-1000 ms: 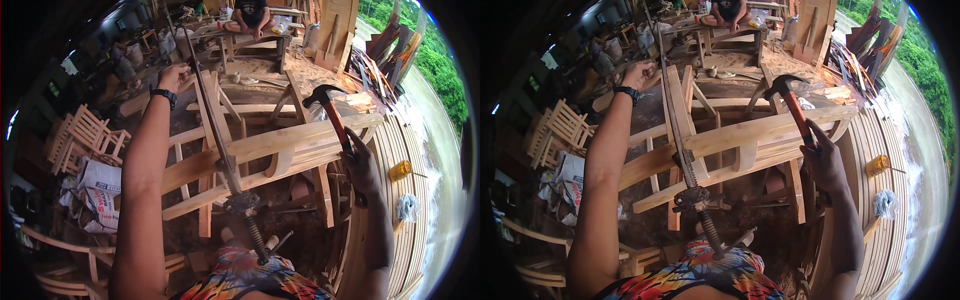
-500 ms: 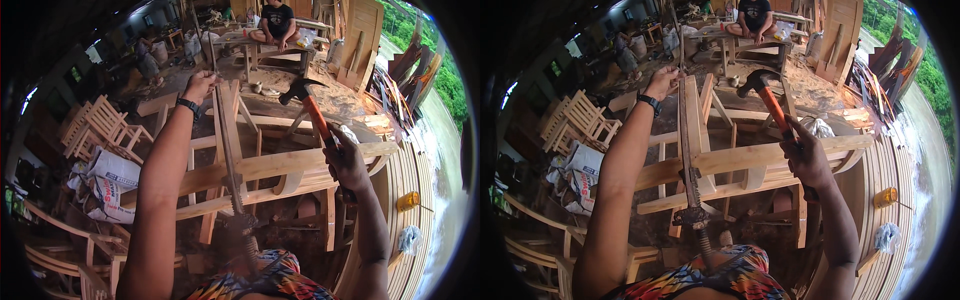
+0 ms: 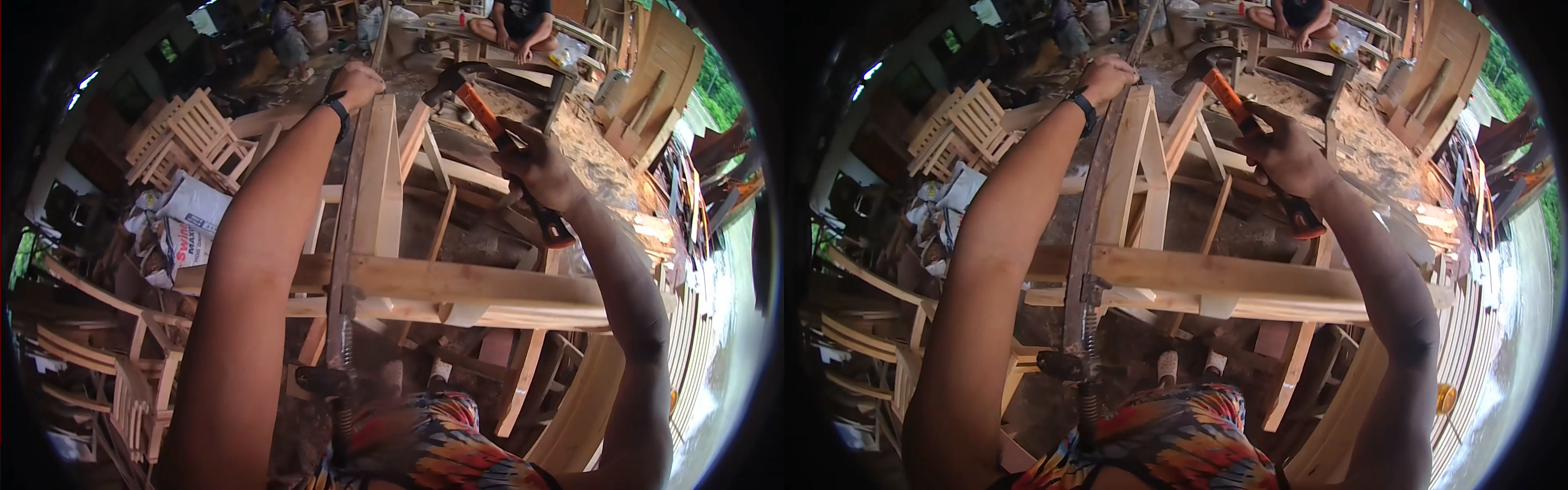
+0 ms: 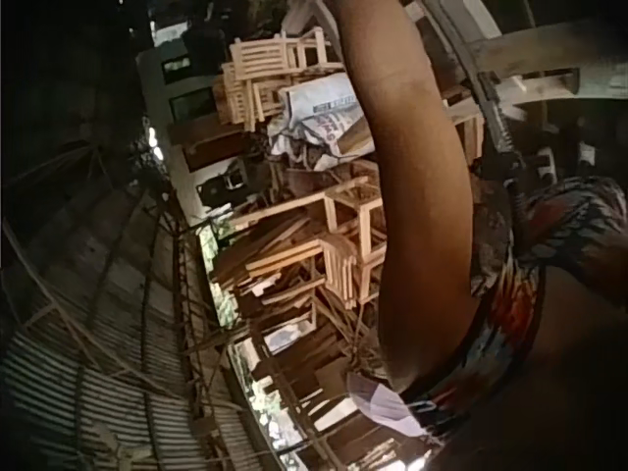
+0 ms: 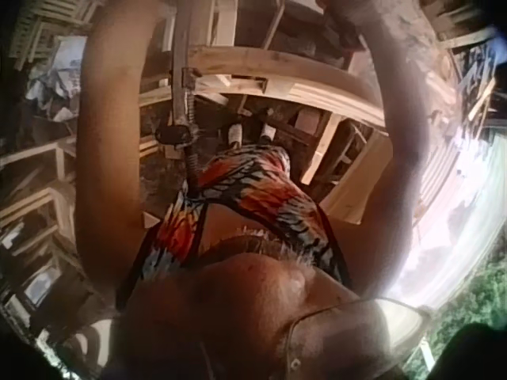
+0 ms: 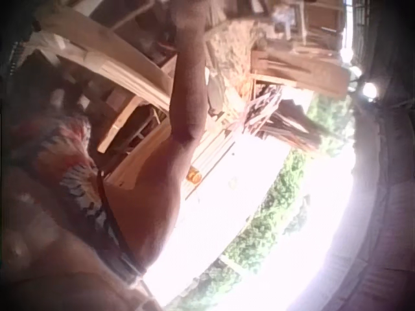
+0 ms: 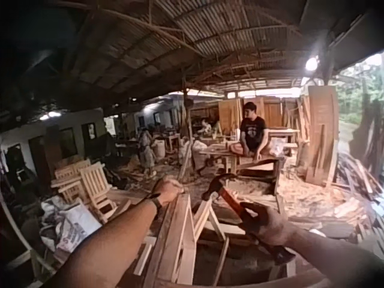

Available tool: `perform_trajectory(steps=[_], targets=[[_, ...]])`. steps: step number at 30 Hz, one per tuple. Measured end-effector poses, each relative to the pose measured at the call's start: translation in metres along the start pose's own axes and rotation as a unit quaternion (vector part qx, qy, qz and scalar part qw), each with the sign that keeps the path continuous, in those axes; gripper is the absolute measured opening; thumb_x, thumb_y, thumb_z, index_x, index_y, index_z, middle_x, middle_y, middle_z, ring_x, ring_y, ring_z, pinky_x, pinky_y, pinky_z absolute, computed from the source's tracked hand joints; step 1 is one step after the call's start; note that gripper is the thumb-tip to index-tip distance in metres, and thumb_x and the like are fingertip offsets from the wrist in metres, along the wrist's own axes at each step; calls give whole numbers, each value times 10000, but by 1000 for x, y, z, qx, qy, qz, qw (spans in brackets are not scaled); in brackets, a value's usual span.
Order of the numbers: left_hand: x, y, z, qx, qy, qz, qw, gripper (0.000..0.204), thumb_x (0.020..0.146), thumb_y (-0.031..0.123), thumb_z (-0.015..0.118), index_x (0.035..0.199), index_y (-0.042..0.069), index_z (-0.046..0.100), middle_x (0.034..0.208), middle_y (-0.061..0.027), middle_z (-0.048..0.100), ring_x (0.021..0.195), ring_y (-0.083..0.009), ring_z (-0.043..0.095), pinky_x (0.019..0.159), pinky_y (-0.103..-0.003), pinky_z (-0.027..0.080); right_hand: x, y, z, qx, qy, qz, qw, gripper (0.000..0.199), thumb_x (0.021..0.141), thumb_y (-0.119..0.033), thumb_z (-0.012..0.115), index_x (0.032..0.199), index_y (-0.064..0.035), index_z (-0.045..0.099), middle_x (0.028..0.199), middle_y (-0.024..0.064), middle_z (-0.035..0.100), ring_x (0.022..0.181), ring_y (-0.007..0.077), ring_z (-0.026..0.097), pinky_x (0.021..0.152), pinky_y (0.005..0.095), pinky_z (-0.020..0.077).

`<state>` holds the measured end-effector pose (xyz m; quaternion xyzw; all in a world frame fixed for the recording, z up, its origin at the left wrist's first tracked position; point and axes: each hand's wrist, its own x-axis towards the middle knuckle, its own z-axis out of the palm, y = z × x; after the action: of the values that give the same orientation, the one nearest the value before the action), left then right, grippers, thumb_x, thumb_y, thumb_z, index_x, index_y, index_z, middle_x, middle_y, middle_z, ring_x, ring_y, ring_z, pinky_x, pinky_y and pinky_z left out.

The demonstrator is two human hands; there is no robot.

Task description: The person hammers a nail into a wooden chair frame while it is held in place by a large metal clamp, then removes the clamp and picks up the partially assembled chair.

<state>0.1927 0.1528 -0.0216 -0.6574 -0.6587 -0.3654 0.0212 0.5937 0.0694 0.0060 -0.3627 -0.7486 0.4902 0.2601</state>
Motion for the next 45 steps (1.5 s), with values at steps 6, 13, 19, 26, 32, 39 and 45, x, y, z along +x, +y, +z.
perform_trajectory(steps=[6, 13, 19, 26, 32, 39, 45], targets=[[-5, -2, -9, 181, -27, 106, 977, 184, 816, 243, 747, 865, 78, 811, 1010, -111, 760, 1092, -329, 643, 1005, -419, 489, 31, 4, -17, 43, -39, -64, 996, 718, 942, -137, 700, 1563, 2, 368, 901, 56, 602, 592, 104, 573, 531, 282, 468], [0, 1, -2, 119, -46, 42, 991, 168, 800, 215, 744, 817, 57, 800, 910, -100, 772, 990, -308, 673, 929, -405, 528, 54, 14, -28, 21, -39, -79, 996, 683, 936, -124, 702, 1537, 1, 401, 899, 51, 604, 611, 102, 584, 545, 289, 479], [3, -10, 7, 92, -31, 6, 995, 180, 804, 216, 740, 847, 53, 802, 949, -126, 770, 1011, -311, 688, 986, -398, 506, 72, 11, -21, 27, -37, -79, 996, 701, 937, -93, 681, 1556, 3, 367, 849, 39, 615, 610, 100, 581, 557, 291, 479], [24, -63, 16, 266, -80, 88, 957, 182, 806, 261, 721, 898, 133, 812, 1034, -95, 769, 1013, -310, 718, 925, -405, 552, 86, -3, -4, 22, -44, -94, 994, 710, 937, -64, 669, 1567, 3, 350, 815, 27, 611, 596, 98, 561, 552, 284, 454], [30, -64, 40, 183, -106, -24, 977, 224, 821, 290, 715, 956, 136, 805, 1095, -117, 756, 1038, -331, 718, 890, -423, 579, 99, 8, -2, -137, 11, -175, 975, 667, 932, -71, 681, 1546, -35, 424, 903, 119, 691, 760, 183, 661, 722, 343, 538], [27, -50, 25, 166, -110, -57, 978, 280, 837, 295, 707, 1018, 99, 792, 1147, -171, 738, 1089, -362, 703, 922, -439, 570, 102, -2, 7, -193, 24, -164, 967, 651, 933, -118, 692, 1538, -80, 454, 997, 194, 719, 887, 275, 721, 851, 387, 571], [30, -57, 26, 133, -104, -100, 981, 280, 835, 283, 715, 1035, 103, 791, 1164, -172, 734, 1098, -365, 701, 927, -439, 570, 102, 1, 9, -205, 31, -173, 963, 641, 936, -130, 689, 1535, -94, 461, 1024, 209, 723, 932, 298, 730, 867, 401, 568]])
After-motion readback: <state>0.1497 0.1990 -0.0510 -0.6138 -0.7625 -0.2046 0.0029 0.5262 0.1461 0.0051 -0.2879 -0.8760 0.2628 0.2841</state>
